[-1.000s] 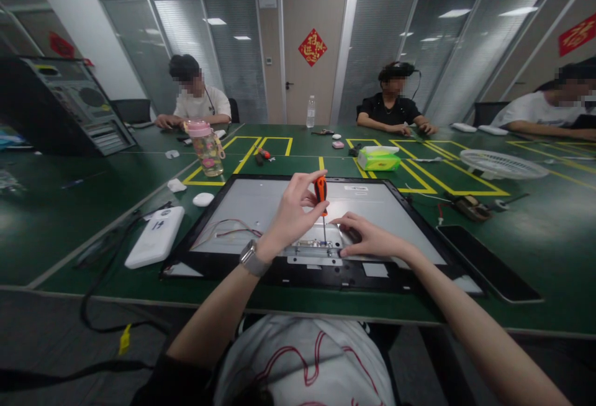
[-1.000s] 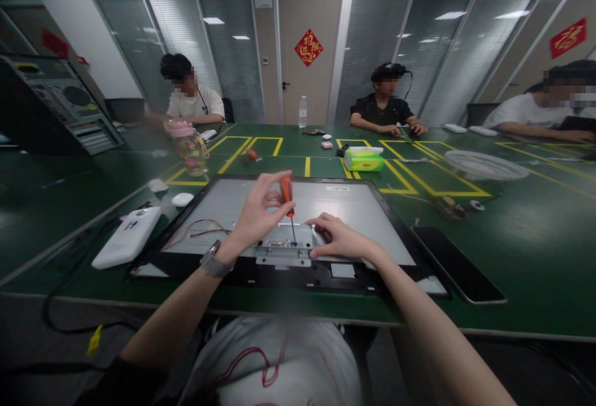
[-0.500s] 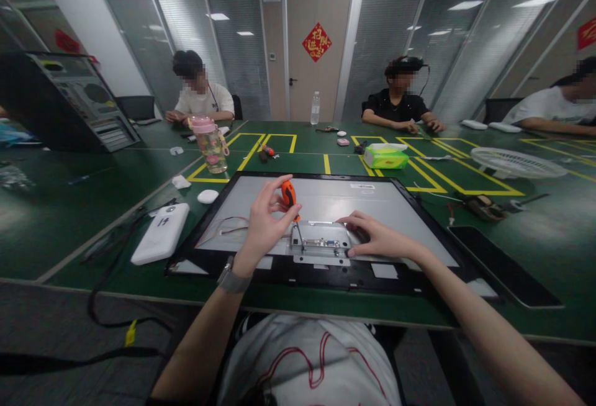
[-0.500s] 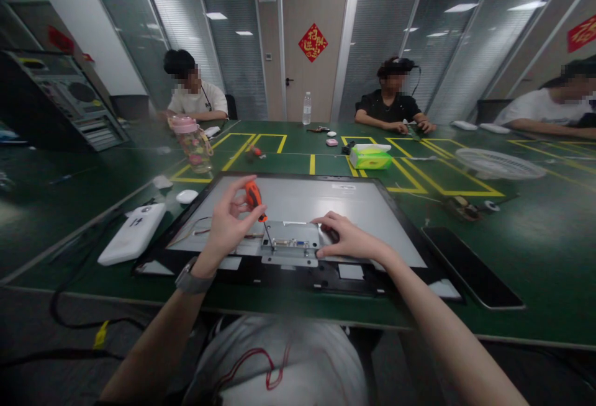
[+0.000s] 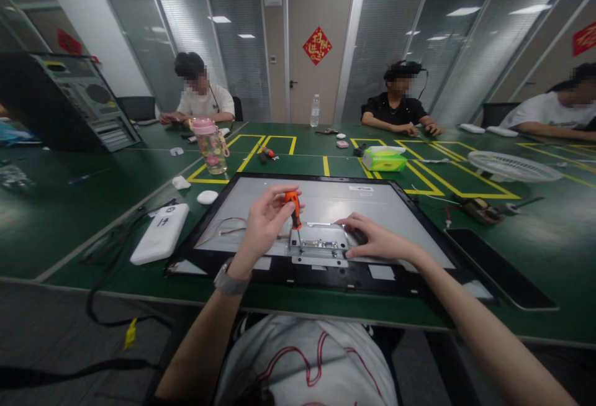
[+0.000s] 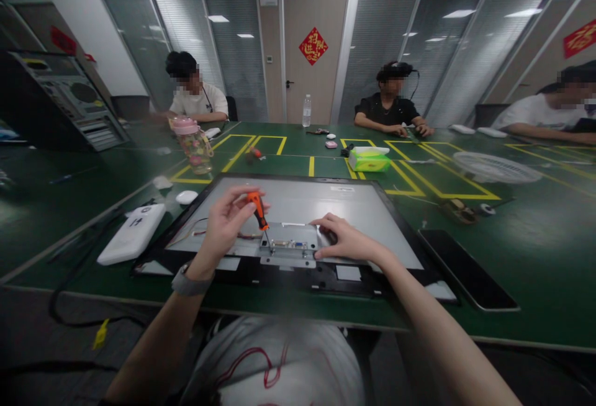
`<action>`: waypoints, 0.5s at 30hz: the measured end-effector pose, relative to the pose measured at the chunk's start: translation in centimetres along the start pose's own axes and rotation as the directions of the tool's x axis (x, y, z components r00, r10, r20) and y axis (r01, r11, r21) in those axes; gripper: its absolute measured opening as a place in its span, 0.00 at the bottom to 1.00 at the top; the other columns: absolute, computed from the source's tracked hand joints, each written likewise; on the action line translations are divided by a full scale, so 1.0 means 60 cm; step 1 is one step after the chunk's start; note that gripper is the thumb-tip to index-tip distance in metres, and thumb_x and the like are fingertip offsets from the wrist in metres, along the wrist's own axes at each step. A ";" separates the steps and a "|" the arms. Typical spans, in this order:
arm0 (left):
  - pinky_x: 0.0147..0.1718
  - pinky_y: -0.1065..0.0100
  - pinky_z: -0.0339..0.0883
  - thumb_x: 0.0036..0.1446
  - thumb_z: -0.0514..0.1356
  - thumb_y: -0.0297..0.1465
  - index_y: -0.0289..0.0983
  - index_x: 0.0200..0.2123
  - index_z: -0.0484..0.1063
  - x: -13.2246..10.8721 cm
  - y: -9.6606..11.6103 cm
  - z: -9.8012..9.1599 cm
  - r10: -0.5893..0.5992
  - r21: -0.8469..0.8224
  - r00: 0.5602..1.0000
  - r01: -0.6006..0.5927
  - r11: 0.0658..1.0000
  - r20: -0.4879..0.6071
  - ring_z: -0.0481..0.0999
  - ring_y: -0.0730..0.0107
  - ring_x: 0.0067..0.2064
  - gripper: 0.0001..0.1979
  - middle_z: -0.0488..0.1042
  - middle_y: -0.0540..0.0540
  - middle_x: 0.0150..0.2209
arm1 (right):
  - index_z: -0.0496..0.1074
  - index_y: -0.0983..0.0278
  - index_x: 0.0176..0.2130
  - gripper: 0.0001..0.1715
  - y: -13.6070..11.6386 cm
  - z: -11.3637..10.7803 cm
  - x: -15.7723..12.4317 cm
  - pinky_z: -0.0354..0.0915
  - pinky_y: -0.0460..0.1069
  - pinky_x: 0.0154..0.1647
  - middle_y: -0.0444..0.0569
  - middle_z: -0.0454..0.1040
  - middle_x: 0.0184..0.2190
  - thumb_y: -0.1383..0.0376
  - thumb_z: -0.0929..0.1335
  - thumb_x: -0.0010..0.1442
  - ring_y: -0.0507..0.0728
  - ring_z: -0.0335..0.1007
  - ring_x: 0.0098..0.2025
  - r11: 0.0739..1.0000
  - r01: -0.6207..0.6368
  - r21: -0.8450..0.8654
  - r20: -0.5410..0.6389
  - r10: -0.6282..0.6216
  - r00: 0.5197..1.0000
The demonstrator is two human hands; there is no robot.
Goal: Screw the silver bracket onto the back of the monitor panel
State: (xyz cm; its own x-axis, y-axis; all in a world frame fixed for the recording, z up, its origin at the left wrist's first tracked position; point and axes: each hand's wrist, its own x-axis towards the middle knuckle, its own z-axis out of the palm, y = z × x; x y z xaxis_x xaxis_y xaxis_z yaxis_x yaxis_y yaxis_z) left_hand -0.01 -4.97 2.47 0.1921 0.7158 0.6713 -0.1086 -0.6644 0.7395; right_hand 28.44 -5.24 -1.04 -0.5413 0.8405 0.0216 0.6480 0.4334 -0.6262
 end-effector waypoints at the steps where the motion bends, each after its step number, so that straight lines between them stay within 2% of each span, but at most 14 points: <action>1: 0.38 0.68 0.74 0.60 0.61 0.33 0.39 0.45 0.73 0.001 0.001 0.000 0.001 0.023 0.999 0.000 1.000 -0.040 0.75 0.72 0.35 0.11 0.73 0.46 0.40 | 0.66 0.59 0.59 0.41 0.000 0.000 0.000 0.65 0.54 0.46 0.50 0.64 0.44 0.45 0.73 0.52 0.61 0.65 0.45 1.000 0.001 -0.001 0.000 -0.001 1.000; 3: 0.38 0.71 0.71 0.55 0.66 0.32 0.39 0.41 0.75 0.004 0.003 0.000 0.033 0.134 0.992 -0.017 0.991 -0.123 0.73 0.73 0.36 0.09 0.71 0.47 0.38 | 0.66 0.59 0.59 0.42 0.001 0.000 0.000 0.65 0.55 0.47 0.50 0.64 0.44 0.45 0.73 0.52 0.61 0.65 0.45 1.000 0.004 -0.002 0.001 -0.004 1.000; 5: 0.40 0.70 0.70 0.56 0.65 0.33 0.39 0.40 0.77 0.005 0.003 -0.001 0.039 0.150 0.991 -0.020 0.988 -0.129 0.72 0.72 0.38 0.08 0.70 0.47 0.38 | 0.66 0.59 0.59 0.41 0.002 0.000 0.000 0.65 0.55 0.48 0.50 0.64 0.43 0.45 0.73 0.52 0.61 0.65 0.45 1.000 0.006 -0.005 0.002 -0.006 1.000; 8: 0.40 0.65 0.72 0.62 0.58 0.39 0.37 0.43 0.77 0.006 0.001 -0.004 -0.084 -0.118 0.996 0.083 0.990 -0.010 0.74 0.68 0.37 0.14 0.73 0.44 0.37 | 0.66 0.58 0.59 0.41 0.004 0.001 0.001 0.65 0.56 0.48 0.50 0.64 0.44 0.45 0.73 0.51 0.62 0.65 0.46 1.000 0.009 -0.009 0.001 -0.009 1.000; 10: 0.38 0.65 0.72 0.61 0.58 0.40 0.36 0.43 0.77 0.008 0.000 -0.006 -0.150 -0.211 0.989 0.149 0.966 0.009 0.75 0.68 0.35 0.15 0.74 0.44 0.34 | 0.66 0.58 0.59 0.41 0.005 0.001 0.001 0.65 0.56 0.48 0.50 0.64 0.44 0.45 0.73 0.51 0.62 0.65 0.46 1.000 0.011 -0.006 0.001 -0.011 1.000; 13: 0.35 0.70 0.70 0.55 0.65 0.36 0.37 0.38 0.79 0.012 0.001 -0.008 -0.121 -0.081 0.984 0.111 0.990 -0.127 0.73 0.71 0.34 0.10 0.74 0.47 0.33 | 0.65 0.59 0.59 0.42 0.003 0.000 0.000 0.65 0.56 0.50 0.50 0.64 0.44 0.45 0.73 0.52 0.61 0.64 0.47 1.000 0.010 0.000 0.004 -0.010 1.000; 15: 0.36 0.70 0.70 0.55 0.65 0.35 0.38 0.39 0.79 0.013 0.002 -0.007 -0.104 -0.065 0.983 0.095 0.993 -0.150 0.74 0.71 0.36 0.10 0.74 0.47 0.34 | 0.66 0.61 0.59 0.42 0.002 0.000 0.001 0.64 0.56 0.50 0.50 0.63 0.44 0.45 0.73 0.51 0.61 0.64 0.46 1.000 0.009 -0.003 0.006 -0.009 1.000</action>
State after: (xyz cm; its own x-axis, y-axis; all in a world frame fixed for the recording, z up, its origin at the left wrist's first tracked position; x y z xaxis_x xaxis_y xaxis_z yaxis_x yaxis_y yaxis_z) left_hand -0.31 -4.40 3.12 0.0543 0.8050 0.5908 -0.1533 -0.5779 0.8016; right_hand 28.50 -5.16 -1.09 -0.5502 0.8347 0.0226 0.6446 0.4417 -0.6240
